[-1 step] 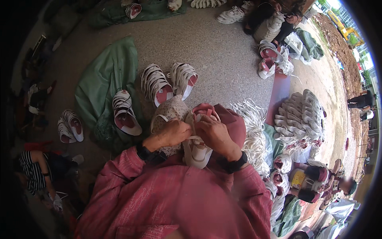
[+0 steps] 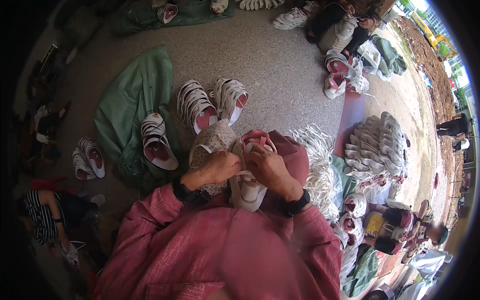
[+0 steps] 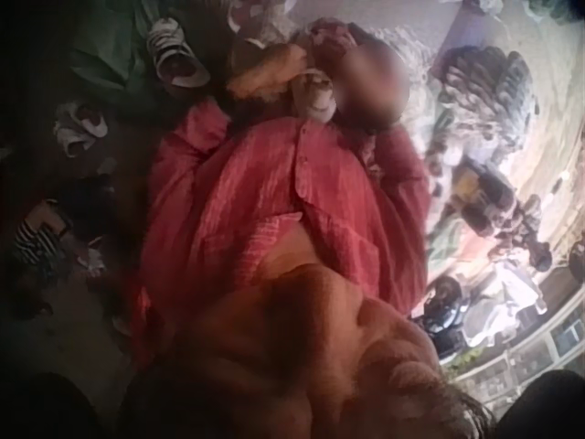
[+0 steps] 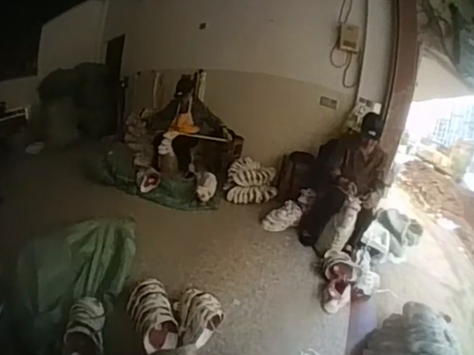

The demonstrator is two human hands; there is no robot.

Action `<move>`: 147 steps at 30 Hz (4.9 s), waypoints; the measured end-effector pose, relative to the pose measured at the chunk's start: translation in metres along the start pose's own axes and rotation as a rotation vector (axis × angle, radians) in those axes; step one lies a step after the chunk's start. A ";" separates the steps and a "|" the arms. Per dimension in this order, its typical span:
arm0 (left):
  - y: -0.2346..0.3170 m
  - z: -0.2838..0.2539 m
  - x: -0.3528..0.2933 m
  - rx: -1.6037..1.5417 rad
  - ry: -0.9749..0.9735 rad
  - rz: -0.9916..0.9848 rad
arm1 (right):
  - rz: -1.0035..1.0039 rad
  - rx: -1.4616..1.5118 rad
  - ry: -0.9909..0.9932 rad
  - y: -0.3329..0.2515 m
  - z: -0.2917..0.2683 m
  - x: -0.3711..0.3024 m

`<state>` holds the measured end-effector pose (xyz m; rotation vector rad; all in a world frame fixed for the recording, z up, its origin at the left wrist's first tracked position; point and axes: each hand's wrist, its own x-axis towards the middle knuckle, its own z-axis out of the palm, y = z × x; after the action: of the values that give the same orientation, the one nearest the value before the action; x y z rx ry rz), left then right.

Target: The person threads a white shoelace through the eyelets of a white sneaker held in their lap. They pull the laces tight and arrange them across the shoe opening. The person repeats this threading and tightening process for the duration of the clip.

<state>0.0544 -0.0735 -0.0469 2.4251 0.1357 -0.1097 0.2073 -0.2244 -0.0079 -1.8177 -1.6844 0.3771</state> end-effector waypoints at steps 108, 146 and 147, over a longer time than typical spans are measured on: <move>-0.024 -0.134 -0.081 -0.933 0.421 -0.325 | -0.072 2.036 1.122 0.035 -0.104 -0.188; -0.024 0.000 0.087 -0.757 -0.166 0.100 | 0.162 -0.480 0.140 -0.023 0.003 -0.049; -0.022 -0.001 0.086 -0.754 -0.172 0.087 | 0.172 -0.422 0.146 -0.020 0.003 -0.051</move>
<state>0.1373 -0.0503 -0.0706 1.6584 -0.0114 -0.1884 0.1825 -0.2729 -0.0079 -2.2424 -1.5953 -0.0503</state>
